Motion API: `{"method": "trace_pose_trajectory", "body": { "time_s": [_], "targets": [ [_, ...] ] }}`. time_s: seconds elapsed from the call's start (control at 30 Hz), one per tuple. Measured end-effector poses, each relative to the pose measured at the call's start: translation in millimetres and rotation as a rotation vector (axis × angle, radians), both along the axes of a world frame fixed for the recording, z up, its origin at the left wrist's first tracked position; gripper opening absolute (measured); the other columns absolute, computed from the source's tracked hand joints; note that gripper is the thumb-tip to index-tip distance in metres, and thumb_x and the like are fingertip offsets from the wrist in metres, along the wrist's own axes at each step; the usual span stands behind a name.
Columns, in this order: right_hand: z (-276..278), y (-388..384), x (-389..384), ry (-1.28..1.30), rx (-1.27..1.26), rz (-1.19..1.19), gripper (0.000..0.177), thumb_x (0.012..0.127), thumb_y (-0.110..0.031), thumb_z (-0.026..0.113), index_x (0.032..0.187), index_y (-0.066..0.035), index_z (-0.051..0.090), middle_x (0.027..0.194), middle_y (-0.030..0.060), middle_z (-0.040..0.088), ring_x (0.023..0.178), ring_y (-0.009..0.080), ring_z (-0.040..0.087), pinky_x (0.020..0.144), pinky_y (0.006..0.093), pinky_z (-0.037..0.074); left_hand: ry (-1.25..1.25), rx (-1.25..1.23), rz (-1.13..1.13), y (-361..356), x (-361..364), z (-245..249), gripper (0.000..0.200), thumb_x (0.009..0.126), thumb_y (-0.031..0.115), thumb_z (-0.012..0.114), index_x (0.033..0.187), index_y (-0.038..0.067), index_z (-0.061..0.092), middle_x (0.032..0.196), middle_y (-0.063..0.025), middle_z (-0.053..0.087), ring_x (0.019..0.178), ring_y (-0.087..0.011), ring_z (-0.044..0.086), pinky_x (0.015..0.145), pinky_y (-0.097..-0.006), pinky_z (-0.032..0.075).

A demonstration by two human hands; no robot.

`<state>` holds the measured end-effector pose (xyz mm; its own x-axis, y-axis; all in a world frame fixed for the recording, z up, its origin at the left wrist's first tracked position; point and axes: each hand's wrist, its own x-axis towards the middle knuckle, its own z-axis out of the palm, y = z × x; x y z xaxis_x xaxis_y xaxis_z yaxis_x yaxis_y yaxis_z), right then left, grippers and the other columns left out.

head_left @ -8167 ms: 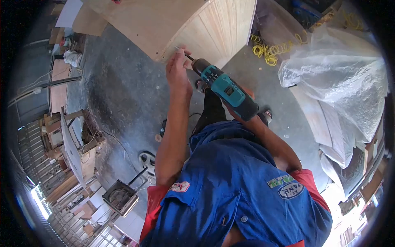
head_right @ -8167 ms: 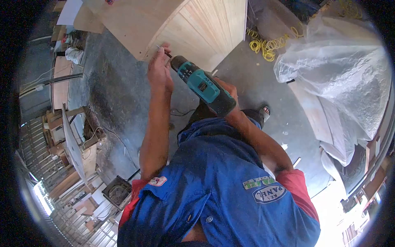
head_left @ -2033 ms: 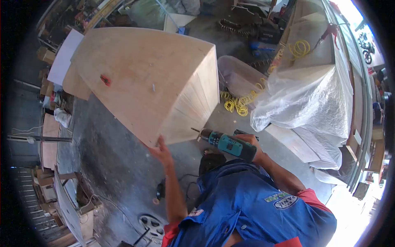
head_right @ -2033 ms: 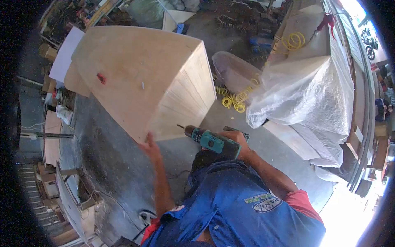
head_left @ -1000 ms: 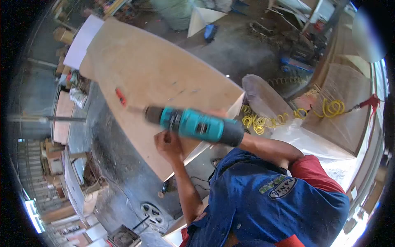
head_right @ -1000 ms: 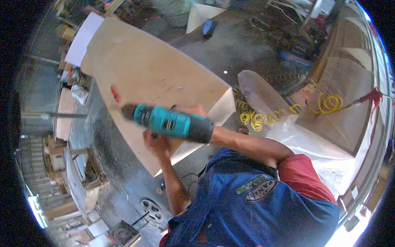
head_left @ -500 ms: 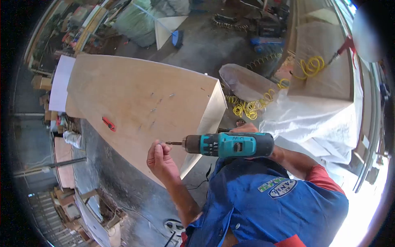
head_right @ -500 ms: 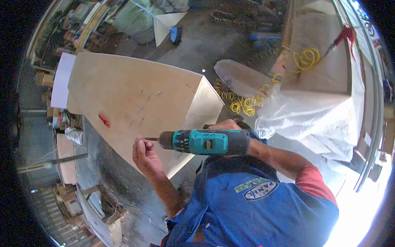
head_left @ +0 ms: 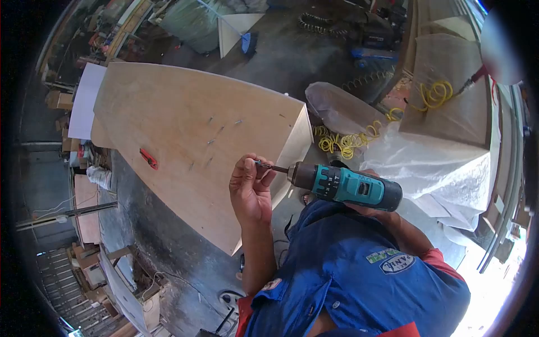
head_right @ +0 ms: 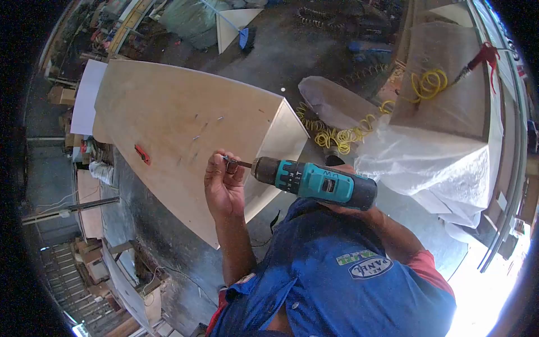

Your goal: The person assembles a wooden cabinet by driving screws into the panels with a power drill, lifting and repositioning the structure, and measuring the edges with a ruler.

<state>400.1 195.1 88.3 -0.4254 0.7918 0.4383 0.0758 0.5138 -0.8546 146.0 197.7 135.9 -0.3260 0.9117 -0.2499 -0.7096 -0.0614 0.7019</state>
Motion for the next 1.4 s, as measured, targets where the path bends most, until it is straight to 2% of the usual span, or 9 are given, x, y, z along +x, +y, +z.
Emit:
{"method": "trace_pose_trajectory", "body": {
  "time_s": [0.4, 0.63, 0.7, 0.77, 0.87, 0.97, 1.0, 1.23, 1.4],
  "targets": [
    [-57, 77, 42, 0.02, -0.2, -0.065, 0.053, 0.068, -0.024, 0.082, 0.111, -0.004, 0.061, 0.106, 0.0108, 0.064, 0.095, 0.0255, 0.062, 0.086, 0.0376, 0.046, 0.39, -0.11, 0.024, 72, 35, 9, 0.014, 0.092, 0.015, 0.058, 0.101, 0.003, 0.06, 0.092, -0.0105, 0.066, 0.081, -0.0182, 0.067, 0.069, -0.0301, 0.06],
    [-35, 141, 60, 0.123, -0.405, -0.055, 0.021, 0.081, -0.021, 0.073, 0.098, -0.012, 0.067, 0.086, 0.0079, 0.067, 0.076, 0.0168, 0.064, 0.067, 0.0301, 0.05, 0.239, -0.141, -0.177, 127, 67, -6, 0.015, 0.092, 0.015, 0.058, 0.101, 0.003, 0.061, 0.095, -0.0098, 0.066, 0.088, -0.0186, 0.065, 0.079, -0.0333, 0.056],
    [-38, 166, 73, 0.042, -0.847, 0.078, 0.015, 0.081, -0.018, 0.072, 0.091, -0.008, 0.068, 0.069, 0.005, 0.062, 0.06, 0.0139, 0.059, 0.056, 0.0279, 0.047, 0.304, -0.148, -0.251, 139, 76, -7, 0.019, 0.092, 0.013, 0.058, 0.107, 0.001, 0.059, 0.099, -0.0105, 0.065, 0.088, -0.0186, 0.066, 0.081, -0.0329, 0.055],
    [-64, 184, 77, 0.223, -0.908, 0.111, 0.015, 0.079, -0.016, 0.073, 0.089, -0.006, 0.068, 0.064, 0.0037, 0.059, 0.055, 0.0125, 0.055, 0.051, 0.0274, 0.044, 0.292, -0.144, -0.329, 142, 77, -11, 0.031, 0.091, 0.012, 0.058, 0.118, -0.002, 0.055, 0.108, -0.0132, 0.063, 0.099, -0.0218, 0.063, 0.091, -0.0359, 0.05],
    [-77, 210, 87, 0.433, -1.015, 0.164, 0.017, 0.077, -0.013, 0.074, 0.088, -0.002, 0.067, 0.059, 0.0026, 0.056, 0.049, 0.0111, 0.05, 0.046, 0.0268, 0.04, 1.46, -0.128, -0.174, 139, 72, -15, 0.067, 0.08, 0.023, 0.069, 0.135, -0.002, 0.04, 0.132, -0.0215, 0.048, 0.129, -0.0333, 0.04, 0.11, -0.0446, 0.026],
    [-87, 226, 82, 0.502, -1.084, 0.173, 0.021, 0.076, -0.013, 0.074, 0.091, 0.001, 0.068, 0.059, 0.0026, 0.055, 0.047, 0.0105, 0.048, 0.045, 0.0265, 0.038, 2.001, -0.269, -0.262, 134, 78, -35, 0.087, 0.072, 0.028, 0.075, 0.143, 0.004, 0.029, 0.145, -0.0244, 0.029, 0.136, -0.0383, 0.026, 0.11, -0.0469, 0.023],
    [-93, 230, 79, 0.461, -1.071, 0.164, 0.021, 0.076, -0.013, 0.073, 0.092, 0.001, 0.068, 0.058, 0.0025, 0.054, 0.046, 0.0105, 0.047, 0.045, 0.0265, 0.038, 1.987, -0.335, -0.323, 132, 75, -47, 0.1, 0.066, 0.029, 0.078, 0.147, 0.01, 0.022, 0.15, -0.0244, 0.016, 0.139, -0.041, 0.017, 0.111, -0.0484, 0.021],
    [-111, 260, 53, 0.419, -1.187, 0.212, 0.025, 0.078, -0.018, 0.072, 0.093, 0.002, 0.068, 0.054, 0.0015, 0.05, 0.044, 0.0102, 0.043, 0.044, 0.0259, 0.037, 2.232, -0.593, -0.315, 145, 80, -57, 0.101, 0.065, 0.031, 0.079, 0.146, 0.011, 0.023, 0.15, -0.0238, 0.018, 0.138, -0.0394, 0.02, 0.111, -0.0503, 0.017],
    [-109, 294, 50, 0.355, -1.203, 0.327, 0.03, 0.078, -0.025, 0.07, 0.093, 0.001, 0.068, 0.051, -0.0004, 0.046, 0.043, 0.0098, 0.042, 0.044, 0.0254, 0.035, 2.124, -0.539, -0.212, 137, 73, -66, 0.103, 0.068, 0.034, 0.078, 0.146, 0.0, 0.019, 0.151, -0.0231, 0.017, 0.14, -0.0394, 0.018, 0.111, -0.0525, 0.017]
  ]
}}
